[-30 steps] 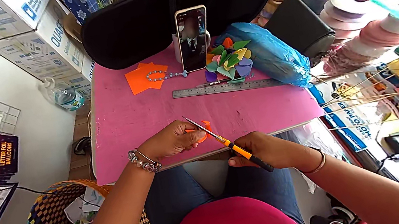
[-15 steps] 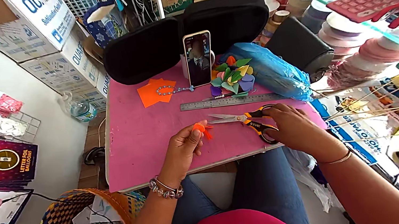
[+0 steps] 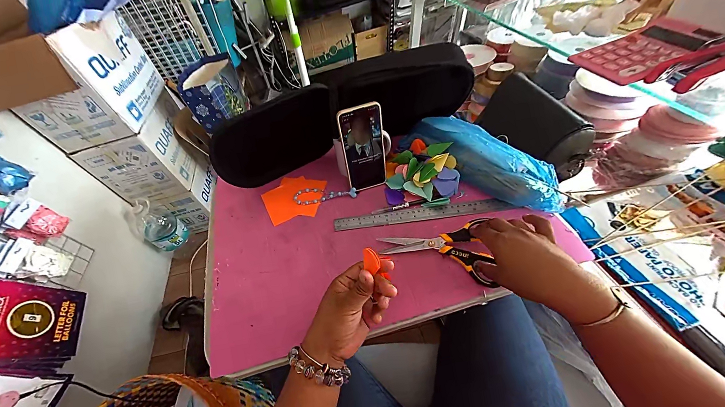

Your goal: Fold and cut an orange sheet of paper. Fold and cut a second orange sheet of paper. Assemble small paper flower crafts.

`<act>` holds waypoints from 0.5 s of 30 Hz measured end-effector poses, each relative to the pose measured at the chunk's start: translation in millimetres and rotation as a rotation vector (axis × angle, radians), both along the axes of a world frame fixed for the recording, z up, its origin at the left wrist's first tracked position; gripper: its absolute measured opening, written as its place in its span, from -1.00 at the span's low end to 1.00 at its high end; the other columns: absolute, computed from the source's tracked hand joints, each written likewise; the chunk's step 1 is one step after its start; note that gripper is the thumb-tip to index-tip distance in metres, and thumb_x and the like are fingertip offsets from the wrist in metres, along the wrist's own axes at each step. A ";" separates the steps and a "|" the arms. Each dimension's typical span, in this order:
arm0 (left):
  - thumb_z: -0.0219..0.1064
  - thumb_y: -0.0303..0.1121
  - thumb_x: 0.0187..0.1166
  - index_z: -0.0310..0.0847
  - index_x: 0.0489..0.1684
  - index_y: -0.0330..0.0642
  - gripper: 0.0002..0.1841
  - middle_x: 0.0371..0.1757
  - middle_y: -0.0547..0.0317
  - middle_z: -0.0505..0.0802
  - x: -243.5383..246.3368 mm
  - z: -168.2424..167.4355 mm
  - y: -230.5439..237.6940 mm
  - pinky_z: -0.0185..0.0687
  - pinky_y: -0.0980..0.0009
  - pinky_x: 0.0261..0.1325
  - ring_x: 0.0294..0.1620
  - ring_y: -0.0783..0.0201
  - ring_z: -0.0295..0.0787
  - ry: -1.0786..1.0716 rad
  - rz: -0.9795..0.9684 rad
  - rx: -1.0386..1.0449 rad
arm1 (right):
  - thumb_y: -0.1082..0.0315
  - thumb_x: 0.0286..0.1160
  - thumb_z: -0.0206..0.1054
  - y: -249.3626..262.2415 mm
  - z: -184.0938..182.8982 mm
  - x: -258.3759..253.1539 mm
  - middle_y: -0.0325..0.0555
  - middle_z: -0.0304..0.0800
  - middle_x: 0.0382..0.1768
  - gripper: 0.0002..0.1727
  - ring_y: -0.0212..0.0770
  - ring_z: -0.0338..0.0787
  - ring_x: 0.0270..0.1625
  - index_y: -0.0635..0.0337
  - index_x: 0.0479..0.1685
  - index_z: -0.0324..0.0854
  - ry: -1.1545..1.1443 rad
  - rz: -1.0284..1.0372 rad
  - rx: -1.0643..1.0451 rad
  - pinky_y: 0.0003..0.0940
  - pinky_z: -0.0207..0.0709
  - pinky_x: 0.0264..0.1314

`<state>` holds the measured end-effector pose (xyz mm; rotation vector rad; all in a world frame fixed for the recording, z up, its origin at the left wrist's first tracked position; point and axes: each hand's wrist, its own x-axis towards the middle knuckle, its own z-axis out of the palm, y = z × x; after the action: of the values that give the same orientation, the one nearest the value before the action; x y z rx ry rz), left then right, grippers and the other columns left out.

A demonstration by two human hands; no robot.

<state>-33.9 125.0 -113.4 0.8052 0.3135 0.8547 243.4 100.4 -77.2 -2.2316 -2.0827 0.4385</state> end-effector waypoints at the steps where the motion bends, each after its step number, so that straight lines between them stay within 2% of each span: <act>1: 0.50 -0.16 0.52 0.77 0.02 -0.07 -0.74 -0.32 0.30 0.90 0.6 0.3 -0.1 0.63 0.66 -0.40 -0.46 0.54 0.76 0.003 0.003 -0.008 | 0.30 0.51 0.45 0.1 1.5 -1.2 0.30 0.61 0.47 -0.45 0.35 0.49 0.59 0.37 0.46 0.57 -0.005 -0.001 -0.005 0.49 -0.20 0.75; 3: 0.45 -0.20 0.58 0.76 -0.02 -0.07 -0.80 -0.28 0.27 0.91 2.9 1.1 -0.8 0.62 0.67 -0.41 -0.46 0.54 0.76 0.027 0.029 -0.018 | 0.27 0.57 0.39 -0.3 3.6 -2.3 0.26 0.65 0.44 -0.52 0.32 0.51 0.58 0.34 0.42 0.62 0.002 0.008 0.007 0.47 -0.22 0.76; 4: 0.38 -0.25 0.64 0.75 -0.02 -0.08 -0.85 -0.24 0.24 0.93 4.6 1.9 -1.5 0.60 0.67 -0.41 -0.44 0.54 0.76 0.061 0.061 -0.023 | 0.27 0.59 0.37 -1.9 3.9 -2.7 0.26 0.69 0.40 -0.55 0.32 0.55 0.55 0.33 0.38 0.66 0.037 0.026 0.061 0.48 -0.16 0.74; 6: 0.19 -0.34 0.77 0.73 0.04 -0.14 -0.81 -0.13 0.19 0.94 9.6 5.3 -3.7 0.59 0.67 -0.39 -0.35 0.53 0.79 0.183 0.154 -0.025 | 0.28 0.60 0.34 -7.1 0.9 -5.8 0.20 0.81 0.23 -0.66 0.27 0.70 0.39 0.29 0.22 0.76 0.190 0.090 0.286 0.45 0.15 0.59; 8: 0.07 -0.36 0.83 0.73 0.13 -0.18 -0.73 -0.03 0.18 0.94 16.1 9.6 -6.8 0.58 0.67 -0.37 -0.28 0.53 0.79 0.296 0.226 -0.019 | 0.25 0.59 0.29 -10.7 -1.4 -16.3 0.03 0.85 0.16 -0.69 0.09 0.75 0.31 0.18 0.13 0.81 0.396 0.145 0.472 0.31 0.37 0.43; 10: 0.07 -0.35 0.83 0.75 0.12 -0.19 -0.71 0.01 0.20 0.93 21.6 10.9 -10.1 0.58 0.66 -0.36 -0.26 0.53 0.79 0.355 0.259 -0.004 | 0.19 0.58 0.31 -14.0 -0.9 -33.5 -0.09 0.84 0.19 -0.70 -0.07 0.73 0.32 0.09 0.08 0.84 0.567 0.175 0.569 0.04 0.52 0.39; 12: 0.07 -0.36 0.83 0.77 0.03 -0.20 -0.71 0.00 0.21 0.92 26.6 12.2 -14.2 0.60 0.64 -0.35 -0.26 0.52 0.78 0.386 0.272 0.013 | 0.14 0.57 0.33 -15.3 0.0 -49.5 -0.12 0.80 0.25 -0.70 -0.14 0.68 0.35 0.04 0.07 0.86 0.692 0.204 0.597 -0.12 0.53 0.40; 15: 0.09 -0.36 0.81 0.78 -0.15 -0.16 -0.72 -0.17 0.25 0.90 30.8 12.6 -20.1 0.60 0.64 -0.38 -0.31 0.52 0.77 0.404 0.281 0.044 | 0.10 0.58 0.36 -12.3 -0.1 -64.3 -0.12 0.75 0.31 -0.70 -0.17 0.64 0.37 0.01 0.07 0.87 0.799 0.216 0.566 -0.16 0.50 0.42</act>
<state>-3.1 104.9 -100.8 0.9890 0.7806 0.9592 179.1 88.1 -77.3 -1.2332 -1.7055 0.5436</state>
